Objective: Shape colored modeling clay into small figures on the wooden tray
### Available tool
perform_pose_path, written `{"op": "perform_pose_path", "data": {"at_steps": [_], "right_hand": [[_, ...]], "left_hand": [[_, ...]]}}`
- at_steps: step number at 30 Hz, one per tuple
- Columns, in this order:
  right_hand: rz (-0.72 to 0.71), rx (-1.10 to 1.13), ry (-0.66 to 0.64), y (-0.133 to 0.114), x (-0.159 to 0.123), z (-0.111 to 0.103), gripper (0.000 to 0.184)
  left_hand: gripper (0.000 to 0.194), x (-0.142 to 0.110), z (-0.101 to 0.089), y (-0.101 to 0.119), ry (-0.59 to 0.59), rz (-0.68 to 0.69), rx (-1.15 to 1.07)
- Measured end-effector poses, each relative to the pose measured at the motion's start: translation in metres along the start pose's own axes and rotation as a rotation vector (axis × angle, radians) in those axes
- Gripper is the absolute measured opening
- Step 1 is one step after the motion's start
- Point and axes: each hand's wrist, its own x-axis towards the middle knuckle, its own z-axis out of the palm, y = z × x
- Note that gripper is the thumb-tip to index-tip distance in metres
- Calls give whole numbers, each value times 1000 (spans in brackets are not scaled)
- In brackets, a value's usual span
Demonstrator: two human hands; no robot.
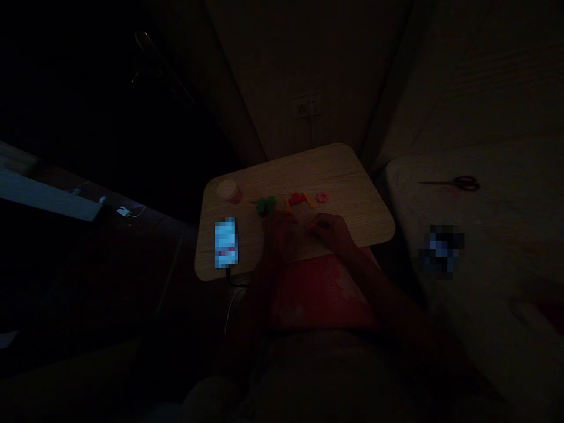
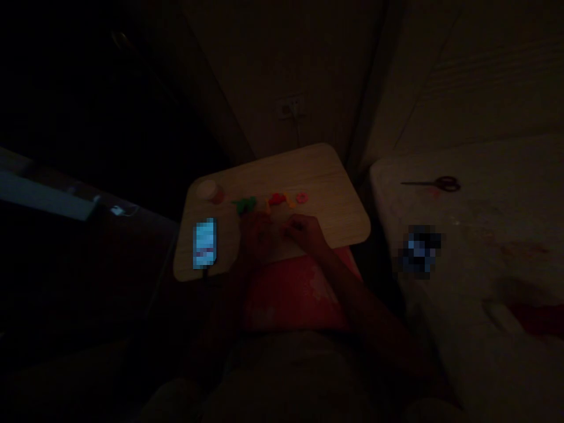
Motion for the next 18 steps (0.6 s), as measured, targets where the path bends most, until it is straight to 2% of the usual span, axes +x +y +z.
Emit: {"op": "perform_pose_path", "data": {"at_steps": [4, 9, 13, 18], "right_hand": [[-27, 1, -48, -3, 0, 0, 38], [-21, 28, -30, -3, 0, -1, 43], [17, 54, -22, -4, -1, -1, 46], [-11, 47, -33, -5, -1, -1, 50]], "left_hand": [[27, 6, 2, 8, 3, 86, -52], [23, 14, 8, 8, 29, 147, -29], [29, 18, 8, 6, 42, 163, -47], [25, 20, 8, 10, 71, 167, -36]]}}
